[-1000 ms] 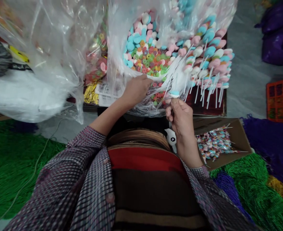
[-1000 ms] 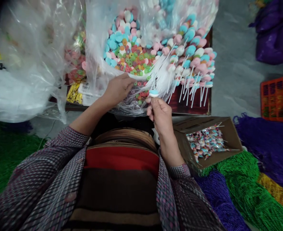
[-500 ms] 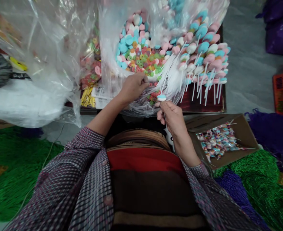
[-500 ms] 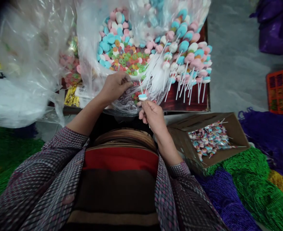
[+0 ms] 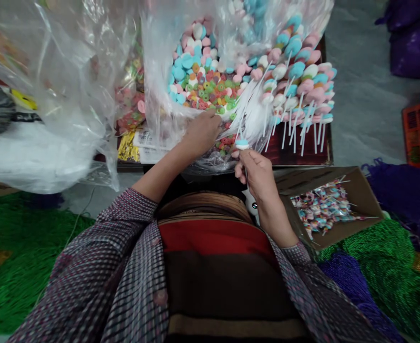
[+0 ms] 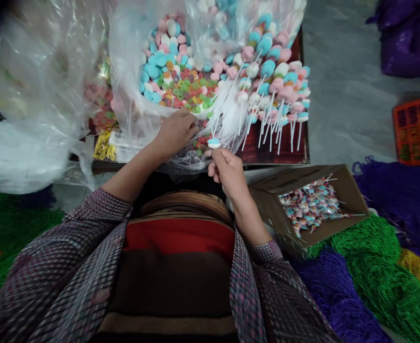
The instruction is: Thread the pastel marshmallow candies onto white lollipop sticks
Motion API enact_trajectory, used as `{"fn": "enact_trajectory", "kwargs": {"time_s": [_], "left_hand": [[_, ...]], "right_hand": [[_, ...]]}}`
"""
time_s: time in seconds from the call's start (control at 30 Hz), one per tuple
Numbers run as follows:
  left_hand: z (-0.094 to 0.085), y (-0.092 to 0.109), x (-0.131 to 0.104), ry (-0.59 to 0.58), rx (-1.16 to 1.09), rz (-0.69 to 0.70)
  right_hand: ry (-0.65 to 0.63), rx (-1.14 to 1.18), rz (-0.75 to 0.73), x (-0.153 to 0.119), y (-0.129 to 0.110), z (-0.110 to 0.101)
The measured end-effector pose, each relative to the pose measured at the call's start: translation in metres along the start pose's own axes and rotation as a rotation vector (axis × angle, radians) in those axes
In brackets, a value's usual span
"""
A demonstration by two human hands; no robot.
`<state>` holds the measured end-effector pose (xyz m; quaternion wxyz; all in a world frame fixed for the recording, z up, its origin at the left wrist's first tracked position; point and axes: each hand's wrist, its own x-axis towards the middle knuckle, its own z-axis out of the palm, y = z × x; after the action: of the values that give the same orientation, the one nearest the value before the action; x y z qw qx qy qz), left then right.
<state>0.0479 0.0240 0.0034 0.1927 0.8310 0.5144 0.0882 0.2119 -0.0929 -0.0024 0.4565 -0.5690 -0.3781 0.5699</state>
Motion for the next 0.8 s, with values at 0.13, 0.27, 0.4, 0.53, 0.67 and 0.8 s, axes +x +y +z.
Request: {"fn": "enact_trajectory", "kwargs": {"time_s": [0.13,0.27,0.4,0.53,0.67,0.8], "left_hand": [[0.003,-0.012,-0.006,0.108,-0.308,-0.057],[0.01,-0.018,-0.009,0.196,-0.874,-0.136],[0.012,-0.015,-0.013,0.191,-1.174,-0.168],[0.011,-0.014,-0.017,0.2,-1.24,-0.151],[0.011,-0.014,-0.018,0.252,-1.189,-0.075],[0.017,-0.013,-0.021,0.321,-1.09,0.012]], "right_hand": [[-0.06,-0.073,0.037,-0.003,0.0,0.003],[-0.108,-0.131,0.006,-0.005,-0.005,0.009],[-0.132,-0.197,-0.033,-0.006,-0.009,0.014],[-0.126,-0.249,-0.065,-0.006,-0.011,0.014],[-0.122,-0.289,-0.068,-0.007,-0.011,0.014],[-0.07,-0.303,-0.049,-0.011,-0.014,0.016]]}}
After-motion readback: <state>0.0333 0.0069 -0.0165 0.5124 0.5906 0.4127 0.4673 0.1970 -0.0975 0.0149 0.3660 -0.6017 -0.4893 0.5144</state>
